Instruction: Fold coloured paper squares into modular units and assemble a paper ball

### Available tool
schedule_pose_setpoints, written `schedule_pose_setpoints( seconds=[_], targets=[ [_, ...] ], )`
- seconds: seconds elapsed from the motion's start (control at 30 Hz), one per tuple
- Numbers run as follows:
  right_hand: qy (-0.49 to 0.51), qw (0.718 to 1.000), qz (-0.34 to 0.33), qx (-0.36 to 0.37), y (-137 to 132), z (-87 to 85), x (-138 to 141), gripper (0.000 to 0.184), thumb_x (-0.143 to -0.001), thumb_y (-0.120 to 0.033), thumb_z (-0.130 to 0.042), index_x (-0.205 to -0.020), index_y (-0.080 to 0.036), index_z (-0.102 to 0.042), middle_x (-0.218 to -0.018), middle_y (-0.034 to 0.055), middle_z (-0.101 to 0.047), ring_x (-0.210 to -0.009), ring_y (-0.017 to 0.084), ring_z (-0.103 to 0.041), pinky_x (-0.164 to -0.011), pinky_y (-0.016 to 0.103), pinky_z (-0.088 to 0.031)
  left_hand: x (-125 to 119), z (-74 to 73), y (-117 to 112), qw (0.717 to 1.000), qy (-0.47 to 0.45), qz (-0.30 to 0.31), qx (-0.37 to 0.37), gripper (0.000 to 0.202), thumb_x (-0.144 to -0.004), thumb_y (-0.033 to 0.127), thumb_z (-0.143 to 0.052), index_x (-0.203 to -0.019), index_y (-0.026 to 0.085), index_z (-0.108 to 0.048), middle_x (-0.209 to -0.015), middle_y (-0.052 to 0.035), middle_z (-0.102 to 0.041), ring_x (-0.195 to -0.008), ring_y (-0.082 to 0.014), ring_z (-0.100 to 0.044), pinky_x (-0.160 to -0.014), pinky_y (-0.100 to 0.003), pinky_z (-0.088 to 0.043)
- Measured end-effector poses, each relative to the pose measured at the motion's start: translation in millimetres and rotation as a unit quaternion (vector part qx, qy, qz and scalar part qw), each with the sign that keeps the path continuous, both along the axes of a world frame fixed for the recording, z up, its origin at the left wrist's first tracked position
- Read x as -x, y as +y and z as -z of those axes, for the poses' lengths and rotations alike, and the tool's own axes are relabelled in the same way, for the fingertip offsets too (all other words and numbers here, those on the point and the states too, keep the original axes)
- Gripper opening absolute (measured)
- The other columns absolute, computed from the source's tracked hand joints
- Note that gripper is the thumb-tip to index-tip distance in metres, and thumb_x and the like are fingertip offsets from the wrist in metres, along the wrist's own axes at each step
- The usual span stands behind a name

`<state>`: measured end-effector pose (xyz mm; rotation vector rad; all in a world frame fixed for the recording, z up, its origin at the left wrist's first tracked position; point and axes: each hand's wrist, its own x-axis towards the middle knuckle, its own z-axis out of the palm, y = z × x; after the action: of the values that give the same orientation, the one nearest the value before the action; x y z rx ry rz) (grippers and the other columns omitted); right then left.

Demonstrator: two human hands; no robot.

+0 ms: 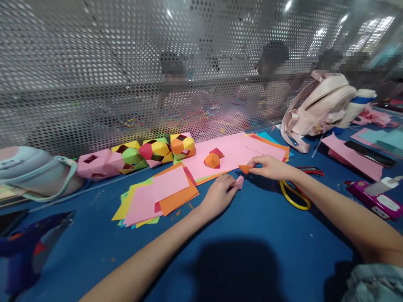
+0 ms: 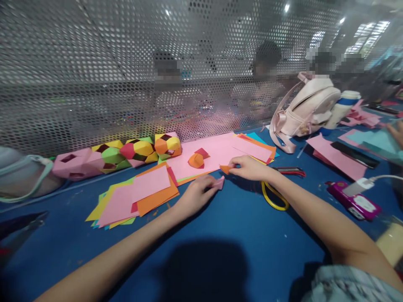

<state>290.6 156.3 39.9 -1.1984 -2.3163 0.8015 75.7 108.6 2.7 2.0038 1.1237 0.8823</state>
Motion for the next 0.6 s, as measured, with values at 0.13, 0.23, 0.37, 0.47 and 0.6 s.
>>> schedule_pose_setpoints(
  seconds=[0.13,0.23,0.37,0.47,0.6],
  targets=[
    [0.205,0.966,0.035,0.155,-3,6.7,11,0.016,-0.077,-0.031,-0.06,-0.082,-0.016,-0.057,-0.076,0.0014,-0.063,-0.069,0.013,-0.06,-0.067,0.028,-0.047,22,-8.3,0,0.996,-0.046,-0.047,0.063,0.017,-0.079,0.028,-0.052,-0.067,0.017,-0.054,-0.06,0.0014,-0.053,-0.059,-0.0142,-0.052,-0.057,-0.026,-0.043],
    [0.399,0.85,0.053,0.341,-9,8.4,25,0.019,-0.07,-0.024,-0.068,-0.081,-0.016,-0.055,-0.079,0.0023,-0.065,-0.07,0.014,-0.063,-0.07,0.031,-0.05,40,-12.5,-10,0.948,-0.232,-0.066,0.21,0.016,-0.072,0.027,-0.063,-0.068,0.016,-0.052,-0.063,0.0023,-0.055,-0.06,-0.0123,-0.055,-0.06,-0.025,-0.048],
    [0.476,0.749,0.04,0.459,-18,5.1,43,0.017,-0.068,-0.015,-0.068,-0.08,-0.015,-0.056,-0.083,0.0035,-0.066,-0.075,0.017,-0.066,-0.07,0.033,-0.054,57,-11.5,-24,0.855,-0.39,-0.073,0.333,0.019,-0.066,0.02,-0.071,-0.075,0.016,-0.056,-0.065,0.0027,-0.057,-0.054,-0.0098,-0.056,-0.057,-0.024,-0.051],
    [0.482,0.713,0.009,0.51,-25,5.4,51,0.016,-0.068,-0.013,-0.066,-0.081,-0.014,-0.056,-0.078,0.0023,-0.065,-0.071,0.015,-0.065,-0.067,0.031,-0.054,63,-11.7,-29,0.826,-0.43,-0.066,0.358,0.017,-0.068,0.013,-0.068,-0.083,0.014,-0.06,-0.069,0.0013,-0.058,-0.055,-0.0093,-0.056,-0.055,-0.023,-0.052],
    [0.474,0.692,-0.008,0.545,-35,11.3,54,0.016,-0.068,-0.012,-0.064,-0.081,-0.014,-0.055,-0.076,0.0018,-0.064,-0.067,0.014,-0.064,-0.064,0.029,-0.054,64,-15.1,-31,0.798,-0.468,-0.056,0.375,0.025,-0.069,0.005,-0.061,-0.092,0.013,-0.061,-0.075,-0.0021,-0.06,-0.057,-0.0105,-0.056,-0.05,-0.023,-0.052]
  ],
)
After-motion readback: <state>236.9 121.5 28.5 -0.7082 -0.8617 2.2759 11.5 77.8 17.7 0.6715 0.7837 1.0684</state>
